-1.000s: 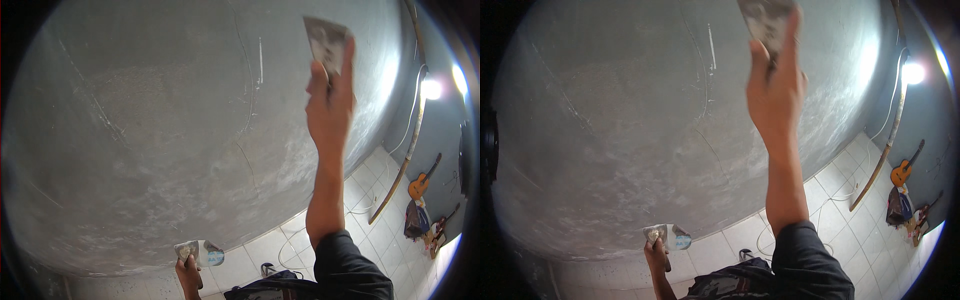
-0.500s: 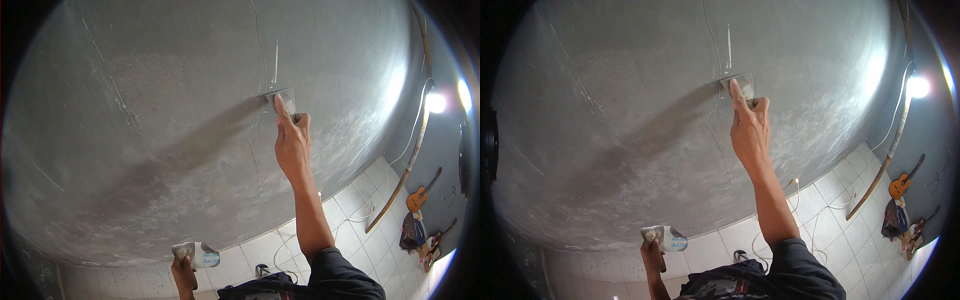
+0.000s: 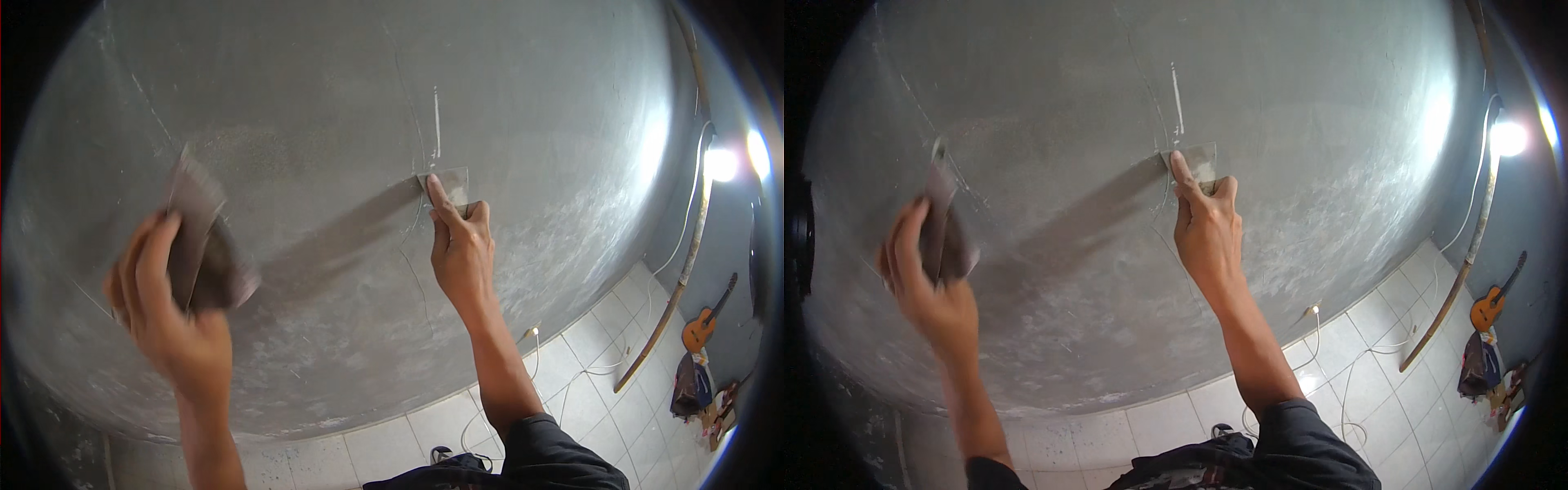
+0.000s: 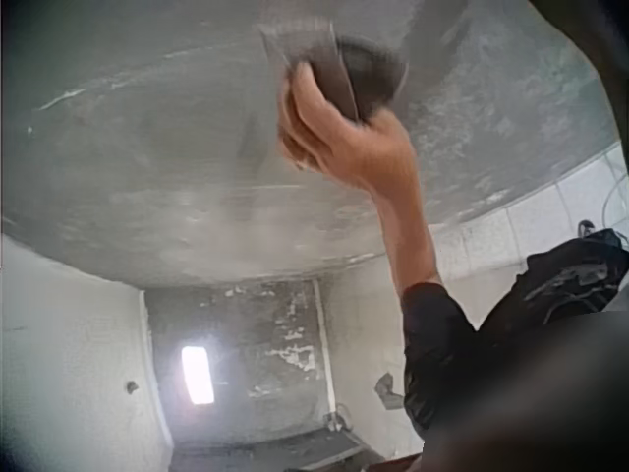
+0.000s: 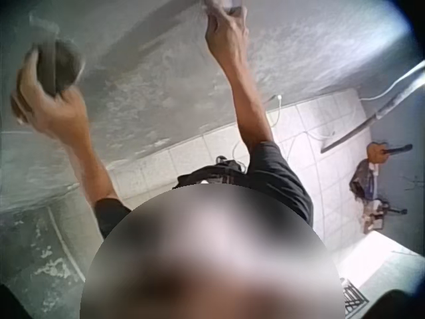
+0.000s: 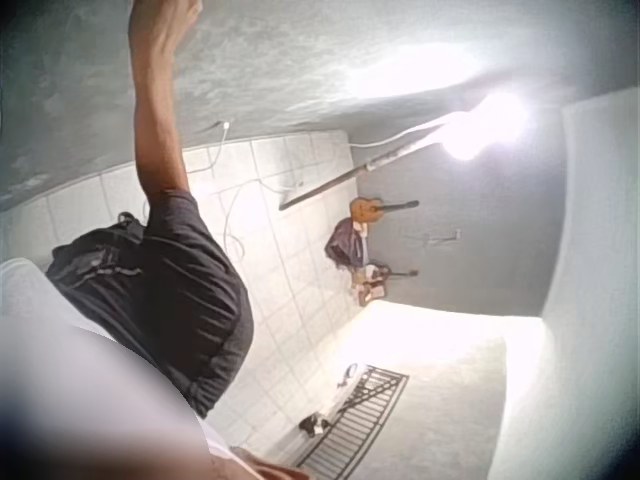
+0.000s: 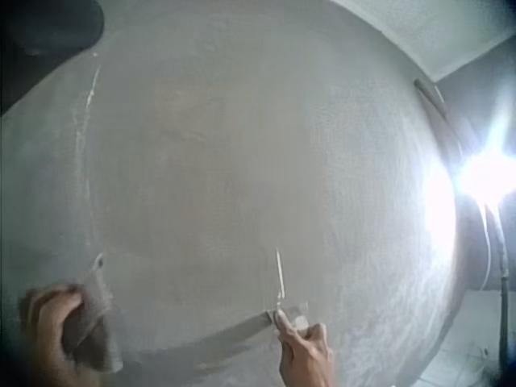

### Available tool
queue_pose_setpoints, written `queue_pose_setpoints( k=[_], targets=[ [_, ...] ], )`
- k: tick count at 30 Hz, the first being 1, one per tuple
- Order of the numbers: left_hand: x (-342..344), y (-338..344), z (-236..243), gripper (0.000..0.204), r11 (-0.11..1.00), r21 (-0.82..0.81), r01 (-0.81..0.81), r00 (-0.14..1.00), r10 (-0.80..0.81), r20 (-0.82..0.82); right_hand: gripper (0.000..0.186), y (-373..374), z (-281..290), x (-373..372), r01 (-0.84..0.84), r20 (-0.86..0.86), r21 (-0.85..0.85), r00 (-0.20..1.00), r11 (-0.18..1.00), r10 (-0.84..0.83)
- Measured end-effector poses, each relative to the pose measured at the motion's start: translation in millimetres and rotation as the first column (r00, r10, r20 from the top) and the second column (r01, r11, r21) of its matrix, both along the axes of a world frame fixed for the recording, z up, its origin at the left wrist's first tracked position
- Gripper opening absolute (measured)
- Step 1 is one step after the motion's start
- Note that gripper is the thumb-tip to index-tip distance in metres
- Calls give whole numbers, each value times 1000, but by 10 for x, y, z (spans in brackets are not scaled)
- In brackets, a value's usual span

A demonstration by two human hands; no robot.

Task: Using a putty knife and sandpaper to patch and smooth cracks in a wall.

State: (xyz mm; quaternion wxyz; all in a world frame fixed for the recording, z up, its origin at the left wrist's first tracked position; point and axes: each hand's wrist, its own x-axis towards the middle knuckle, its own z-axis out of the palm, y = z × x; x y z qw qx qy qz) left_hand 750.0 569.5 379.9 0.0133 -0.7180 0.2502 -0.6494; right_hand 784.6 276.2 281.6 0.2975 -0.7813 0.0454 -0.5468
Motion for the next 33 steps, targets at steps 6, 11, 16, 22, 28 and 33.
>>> queue_pose_setpoints(
  k=[6, 11, 16, 22, 28, 33],
  targets=[
    [628, -998, 450, 48, 990, 140, 17, 987, -38, 154, 53, -87, 129, 2, 18, 3, -61, 1000, 998, -18],
    [956, -1281, 263, 48, 939, 342, -33, 987, -23, 157, 52, -113, 90, -53, -27, -109, -54, 994, 998, 21],
    [1076, -1288, 186, 48, 934, 356, 16, 1000, -23, 14, 52, -93, 67, -16, -51, -56, -45, 997, 998, 49],
    [1050, -1291, 241, 47, 910, 414, -30, 998, 7, 56, 52, -128, 283, 13, -15, -1, -53, 1000, 998, 15],
    [1106, -1277, 186, 50, 919, 391, 39, 997, -59, 40, 52, -127, 196, -6, -57, -54, -57, 997, 997, 54],
    [1140, -1307, 149, 50, 923, 383, 41, 995, -72, 66, 52, -177, 131, -9, -6, -37, -115, 999, 993, 1]
  ],
)
